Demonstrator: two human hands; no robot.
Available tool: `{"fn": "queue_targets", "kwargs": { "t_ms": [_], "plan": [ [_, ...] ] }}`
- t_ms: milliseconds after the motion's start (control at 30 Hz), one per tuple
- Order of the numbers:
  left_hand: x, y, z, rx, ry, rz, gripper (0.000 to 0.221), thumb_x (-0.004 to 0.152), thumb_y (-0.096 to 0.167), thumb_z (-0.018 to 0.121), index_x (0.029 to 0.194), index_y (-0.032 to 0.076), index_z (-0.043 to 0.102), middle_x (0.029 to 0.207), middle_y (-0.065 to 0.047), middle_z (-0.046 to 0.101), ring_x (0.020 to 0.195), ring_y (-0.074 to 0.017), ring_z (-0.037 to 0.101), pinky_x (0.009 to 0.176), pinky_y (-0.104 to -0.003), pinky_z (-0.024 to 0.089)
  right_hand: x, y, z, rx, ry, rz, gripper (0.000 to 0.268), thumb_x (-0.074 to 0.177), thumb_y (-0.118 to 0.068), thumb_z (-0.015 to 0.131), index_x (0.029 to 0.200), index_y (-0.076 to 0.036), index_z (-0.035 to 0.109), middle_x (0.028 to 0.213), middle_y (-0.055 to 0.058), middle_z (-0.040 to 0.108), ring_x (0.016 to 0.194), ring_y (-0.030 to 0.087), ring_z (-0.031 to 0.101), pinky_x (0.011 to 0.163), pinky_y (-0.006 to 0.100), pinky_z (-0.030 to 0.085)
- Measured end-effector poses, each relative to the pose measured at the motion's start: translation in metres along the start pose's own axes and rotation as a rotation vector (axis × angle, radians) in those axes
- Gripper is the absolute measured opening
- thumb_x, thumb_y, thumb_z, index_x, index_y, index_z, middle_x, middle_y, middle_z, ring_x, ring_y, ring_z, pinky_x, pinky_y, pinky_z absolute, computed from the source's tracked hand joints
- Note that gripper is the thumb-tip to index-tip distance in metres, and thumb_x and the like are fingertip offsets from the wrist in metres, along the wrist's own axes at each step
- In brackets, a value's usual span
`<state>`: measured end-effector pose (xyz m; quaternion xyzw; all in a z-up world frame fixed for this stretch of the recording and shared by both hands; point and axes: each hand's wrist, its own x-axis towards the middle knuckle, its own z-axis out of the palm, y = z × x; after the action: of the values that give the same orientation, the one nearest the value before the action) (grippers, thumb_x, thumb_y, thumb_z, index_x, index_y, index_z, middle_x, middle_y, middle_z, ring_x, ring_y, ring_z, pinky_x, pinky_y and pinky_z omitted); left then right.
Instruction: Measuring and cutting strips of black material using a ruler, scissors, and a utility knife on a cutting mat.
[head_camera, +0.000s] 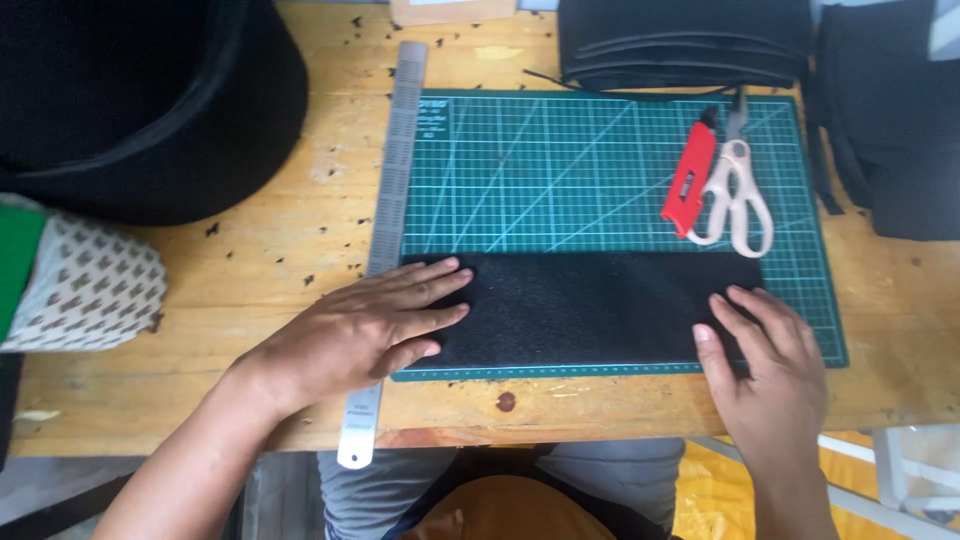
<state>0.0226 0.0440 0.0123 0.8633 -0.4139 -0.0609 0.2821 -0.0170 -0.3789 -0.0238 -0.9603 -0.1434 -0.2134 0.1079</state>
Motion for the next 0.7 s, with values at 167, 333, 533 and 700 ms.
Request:
{"fn": "queue_targets", "kwargs": {
  "t_ms": [167, 333, 533, 700],
  "plan": [
    [-0.001, -0.004, -0.008, -0.088, -0.099, 0.018, 0.048, 0.103, 0.028, 0.056, 0.145, 0.005, 0.057, 0.163, -0.016, 0.038, 0.155, -0.0291, 0.027, 0.125, -0.045, 0.02, -0.007, 0.006, 0.005, -0.03, 0.013, -0.02, 0.028, 0.102, -0.015, 0.079, 0.127, -0.001, 0.08, 0.137, 0.012, 0.072, 0.131, 0.033, 0.065, 0.112, 0.045, 0.053],
    [-0.003, -0.012, -0.002, -0.083, -0.084, 0.049, 0.047, 0.101, 0.025, 0.061, 0.144, 0.004, 0.058, 0.163, -0.015, 0.038, 0.155, -0.0303, 0.027, 0.125, -0.046, 0.023, -0.012, 0.007, 0.006, -0.064, -0.012, 0.003, 0.029, 0.106, -0.016, 0.078, 0.131, -0.001, 0.081, 0.141, 0.012, 0.073, 0.135, 0.032, 0.065, 0.114, 0.044, 0.053],
    [-0.005, -0.015, 0.003, -0.078, -0.073, 0.051, 0.047, 0.103, 0.025, 0.059, 0.146, 0.007, 0.056, 0.164, -0.013, 0.038, 0.156, -0.0293, 0.026, 0.127, -0.045, 0.021, -0.02, 0.016, 0.012, -0.122, -0.019, -0.009, 0.032, 0.107, -0.017, 0.08, 0.134, 0.0, 0.082, 0.145, 0.013, 0.074, 0.138, 0.031, 0.066, 0.115, 0.043, 0.055],
    [-0.008, -0.008, 0.004, -0.051, -0.056, 0.035, 0.048, 0.101, 0.027, 0.061, 0.145, 0.01, 0.057, 0.163, -0.011, 0.039, 0.156, -0.028, 0.027, 0.127, -0.044, 0.021, -0.023, 0.022, 0.017, -0.164, -0.017, -0.006, 0.034, 0.108, -0.02, 0.078, 0.136, -0.001, 0.082, 0.145, 0.013, 0.075, 0.141, 0.03, 0.067, 0.117, 0.043, 0.055]
  ]
}}
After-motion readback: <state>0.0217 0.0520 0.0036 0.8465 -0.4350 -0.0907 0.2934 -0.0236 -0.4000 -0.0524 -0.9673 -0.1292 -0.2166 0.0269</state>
